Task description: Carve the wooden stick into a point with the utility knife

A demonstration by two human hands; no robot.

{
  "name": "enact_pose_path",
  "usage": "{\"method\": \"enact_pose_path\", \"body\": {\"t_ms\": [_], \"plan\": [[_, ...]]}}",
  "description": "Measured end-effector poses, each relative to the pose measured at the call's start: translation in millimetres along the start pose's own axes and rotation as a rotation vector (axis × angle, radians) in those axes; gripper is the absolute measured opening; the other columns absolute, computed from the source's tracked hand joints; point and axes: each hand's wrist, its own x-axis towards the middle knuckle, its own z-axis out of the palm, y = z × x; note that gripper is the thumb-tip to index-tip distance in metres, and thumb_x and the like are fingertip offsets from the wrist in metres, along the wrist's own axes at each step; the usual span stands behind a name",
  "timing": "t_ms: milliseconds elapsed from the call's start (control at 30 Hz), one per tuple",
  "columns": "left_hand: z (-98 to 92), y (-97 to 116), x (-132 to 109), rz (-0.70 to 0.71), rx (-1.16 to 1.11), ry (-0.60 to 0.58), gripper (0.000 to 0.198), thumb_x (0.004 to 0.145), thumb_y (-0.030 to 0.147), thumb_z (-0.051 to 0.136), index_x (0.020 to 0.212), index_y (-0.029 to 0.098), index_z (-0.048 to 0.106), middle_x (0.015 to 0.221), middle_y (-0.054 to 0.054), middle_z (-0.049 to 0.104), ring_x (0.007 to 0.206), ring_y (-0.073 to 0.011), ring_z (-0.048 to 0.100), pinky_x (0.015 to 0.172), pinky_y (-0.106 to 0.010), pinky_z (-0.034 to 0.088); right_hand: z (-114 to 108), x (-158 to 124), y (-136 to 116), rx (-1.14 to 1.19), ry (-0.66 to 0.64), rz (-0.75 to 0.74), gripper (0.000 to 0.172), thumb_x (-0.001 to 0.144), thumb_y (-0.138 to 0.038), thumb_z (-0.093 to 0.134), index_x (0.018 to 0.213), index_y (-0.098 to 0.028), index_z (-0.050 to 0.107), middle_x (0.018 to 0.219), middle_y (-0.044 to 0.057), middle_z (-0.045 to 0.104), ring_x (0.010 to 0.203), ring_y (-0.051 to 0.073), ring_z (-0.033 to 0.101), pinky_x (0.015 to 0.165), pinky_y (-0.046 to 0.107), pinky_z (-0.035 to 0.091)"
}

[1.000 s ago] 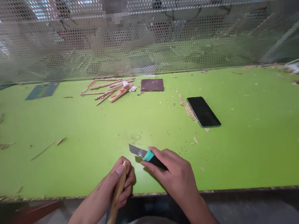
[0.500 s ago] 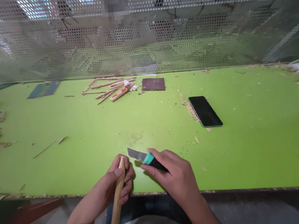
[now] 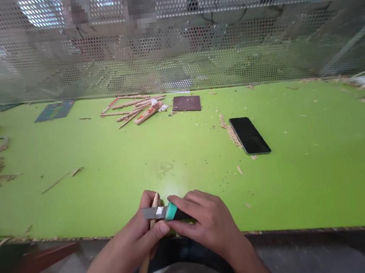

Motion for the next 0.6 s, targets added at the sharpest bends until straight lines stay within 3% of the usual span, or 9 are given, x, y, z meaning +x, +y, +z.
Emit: {"method": "enact_pose_path", "body": {"t_ms": [200, 333, 467, 600], "plan": [[10.9, 0.6, 2.1, -0.013, 0.164, 0.15, 0.039, 0.11, 0.065, 0.037, 0.109, 0.026, 0.037, 0.094, 0.002, 0.046, 0.081, -0.0183, 0.052, 0.077, -0.035, 0.043, 0.6, -2.1, 1.4, -0.018, 0.032, 0.016, 0.039, 0.109, -0.045, 0.06, 0.124, -0.014, 0.077, 0.083, 0.006, 0.073, 0.072, 0.02, 0.069, 0.064, 0.031, 0.054], [16.7, 2.2, 1.7, -0.016, 0.157, 0.213, 0.045, 0.11, 0.069, 0.03, 0.112, 0.025, 0.037, 0.09, 0.002, 0.048, 0.078, -0.0187, 0.051, 0.074, -0.035, 0.041, 1.1, -1.4, 1.0, -0.032, 0.056, 0.02, 0.039, 0.11, -0.045, 0.059, 0.124, -0.013, 0.076, 0.085, 0.007, 0.075, 0.074, 0.02, 0.07, 0.066, 0.03, 0.055], [10.7, 3.5, -3.7, -0.068, -0.001, 0.13, 0.047, 0.109, 0.07, 0.032, 0.124, 0.025, 0.035, 0.083, 0.005, 0.051, 0.072, -0.0172, 0.052, 0.072, -0.033, 0.044, 2.5, -0.4, 0.5, -0.048, 0.068, 0.017, 0.041, 0.109, -0.047, 0.06, 0.123, -0.011, 0.076, 0.085, 0.008, 0.075, 0.074, 0.021, 0.07, 0.066, 0.032, 0.055], [4.1, 2.9, -7.4, -0.021, -0.131, 0.036, 0.041, 0.112, 0.064, 0.036, 0.125, 0.026, 0.033, 0.082, 0.005, 0.059, 0.073, -0.0156, 0.06, 0.077, -0.033, 0.05, 5.6, -2.4, 3.1, -0.067, 0.101, 0.037, 0.04, 0.107, -0.046, 0.063, 0.124, -0.012, 0.076, 0.086, 0.008, 0.076, 0.076, 0.021, 0.071, 0.068, 0.033, 0.056]]}}
